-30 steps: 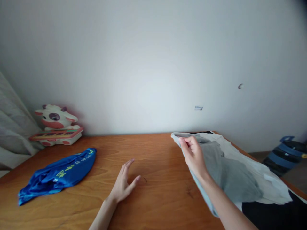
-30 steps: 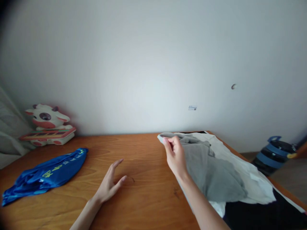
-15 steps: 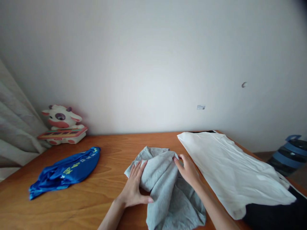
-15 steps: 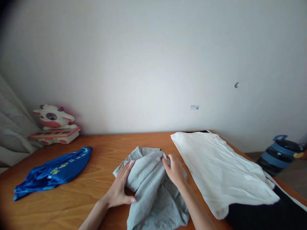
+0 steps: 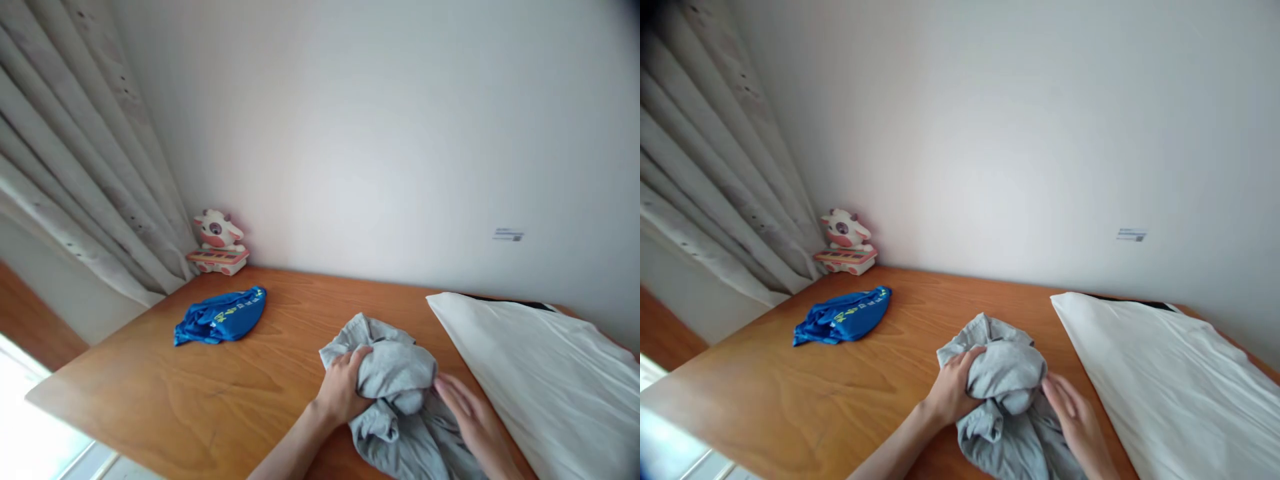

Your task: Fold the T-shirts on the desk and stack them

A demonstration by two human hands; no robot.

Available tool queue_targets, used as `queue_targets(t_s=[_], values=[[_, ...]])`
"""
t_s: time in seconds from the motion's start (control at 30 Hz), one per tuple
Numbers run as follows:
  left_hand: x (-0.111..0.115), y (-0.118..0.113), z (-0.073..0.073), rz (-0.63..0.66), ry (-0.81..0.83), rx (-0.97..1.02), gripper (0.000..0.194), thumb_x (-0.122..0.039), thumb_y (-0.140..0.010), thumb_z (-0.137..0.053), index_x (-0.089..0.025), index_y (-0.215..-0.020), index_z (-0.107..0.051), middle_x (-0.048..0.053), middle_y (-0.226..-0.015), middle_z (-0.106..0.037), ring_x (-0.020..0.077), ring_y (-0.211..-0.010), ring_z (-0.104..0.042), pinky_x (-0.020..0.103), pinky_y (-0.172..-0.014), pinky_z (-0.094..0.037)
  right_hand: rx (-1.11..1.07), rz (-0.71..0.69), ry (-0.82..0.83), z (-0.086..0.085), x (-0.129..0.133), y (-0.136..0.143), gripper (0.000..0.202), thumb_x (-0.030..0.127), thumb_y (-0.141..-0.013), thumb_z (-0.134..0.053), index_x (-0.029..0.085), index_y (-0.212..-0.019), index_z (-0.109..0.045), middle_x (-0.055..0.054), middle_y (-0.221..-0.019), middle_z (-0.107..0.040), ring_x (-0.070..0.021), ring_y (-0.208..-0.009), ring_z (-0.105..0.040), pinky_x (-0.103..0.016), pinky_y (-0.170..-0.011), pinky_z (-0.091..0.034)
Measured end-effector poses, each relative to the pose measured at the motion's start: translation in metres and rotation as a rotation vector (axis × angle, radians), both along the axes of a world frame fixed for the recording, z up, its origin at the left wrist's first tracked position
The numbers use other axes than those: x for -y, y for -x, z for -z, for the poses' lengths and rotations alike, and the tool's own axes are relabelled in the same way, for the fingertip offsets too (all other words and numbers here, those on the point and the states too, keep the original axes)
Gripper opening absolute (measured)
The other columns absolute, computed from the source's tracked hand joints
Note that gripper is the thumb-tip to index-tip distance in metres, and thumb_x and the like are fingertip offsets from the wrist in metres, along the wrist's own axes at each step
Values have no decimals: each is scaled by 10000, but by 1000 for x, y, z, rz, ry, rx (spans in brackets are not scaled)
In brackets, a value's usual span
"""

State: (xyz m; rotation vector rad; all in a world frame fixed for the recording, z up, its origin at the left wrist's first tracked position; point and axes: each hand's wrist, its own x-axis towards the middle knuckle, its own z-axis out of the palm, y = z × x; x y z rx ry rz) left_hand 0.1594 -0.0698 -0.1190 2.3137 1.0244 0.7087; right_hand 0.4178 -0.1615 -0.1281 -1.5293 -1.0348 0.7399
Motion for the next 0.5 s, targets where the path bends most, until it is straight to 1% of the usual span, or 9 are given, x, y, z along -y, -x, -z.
queue_targets(t_s=[0.03,0.1,0.17,0.2,0.27,0.33,0.4,0.5], values=[[-1,4,-4,-6,1,33,801,-325,-693,-754,-300,-1432,-447,118,-1293,-667,326,-1171,-649,467,-1052,-498,-36,106,-24,2,0,-5,507,690,-725,-652,221,-916,-665,-137,-1017,-762,-332,-1016,-710,-397,-881,-579],[-7,17,-12,-66,-11,100,763,-310,-720,-728,-307,-1429,-446,103,-1330,-660,311,-1187,-651,448,-1040,-512,-70,307,-59,9,0,-18,554,705,-684,-653,219,-948,-632,-155,-1053,-746,-345,-1013,-704,-443,-905,-569],[-16,35,-24,-162,-38,178,753,-271,-735,-697,-304,-1436,-425,83,-1382,-640,294,-1232,-632,434,-1057,-505,-55,445,-17,19,-2,-29,544,686,-658,-656,225,-942,-600,-156,-1009,-738,-365,-1006,-700,-496,-917,-555],[-21,46,-32,-215,-60,219,755,-244,-740,-677,-294,-1445,-410,74,-1403,-629,281,-1251,-623,418,-1065,-501,-33,479,24,24,-3,-33,532,672,-643,-660,230,-932,-590,-152,-968,-736,-378,-998,-700,-518,-912,-551],[-34,72,-51,-338,-132,290,755,-214,-754,-643,-262,-1462,-386,68,-1424,-614,263,-1276,-607,391,-1078,-491,31,487,80,31,-4,-39,517,659,-620,-654,237,-910,-584,-141,-894,-733,-396,-962,-705,-541,-876,-556],[-47,99,-74,-482,-237,337,733,-228,-777,-637,-238,-1467,-390,73,-1431,-606,268,-1297,-589,397,-1096,-474,110,452,87,34,-6,-39,499,668,-603,-637,248,-868,-590,-134,-853,-735,-394,-902,-711,-534,-827,-568],[-58,128,-98,-613,-343,355,718,-260,-797,-651,-244,-1469,-400,70,-1438,-599,279,-1297,-587,418,-1103,-466,176,413,92,31,-7,-37,474,678,-594,-620,260,-817,-597,-127,-811,-735,-379,-837,-714,-513,-781,-578],[-70,168,-131,-739,-524,324,743,-262,-801,-672,-262,-1488,-388,66,-1457,-574,287,-1316,-570,435,-1116,-453,218,355,124,22,-7,-32,436,666,-592,-612,270,-774,-603,-121,-764,-723,-362,-780,-711,-488,-743,-588]])
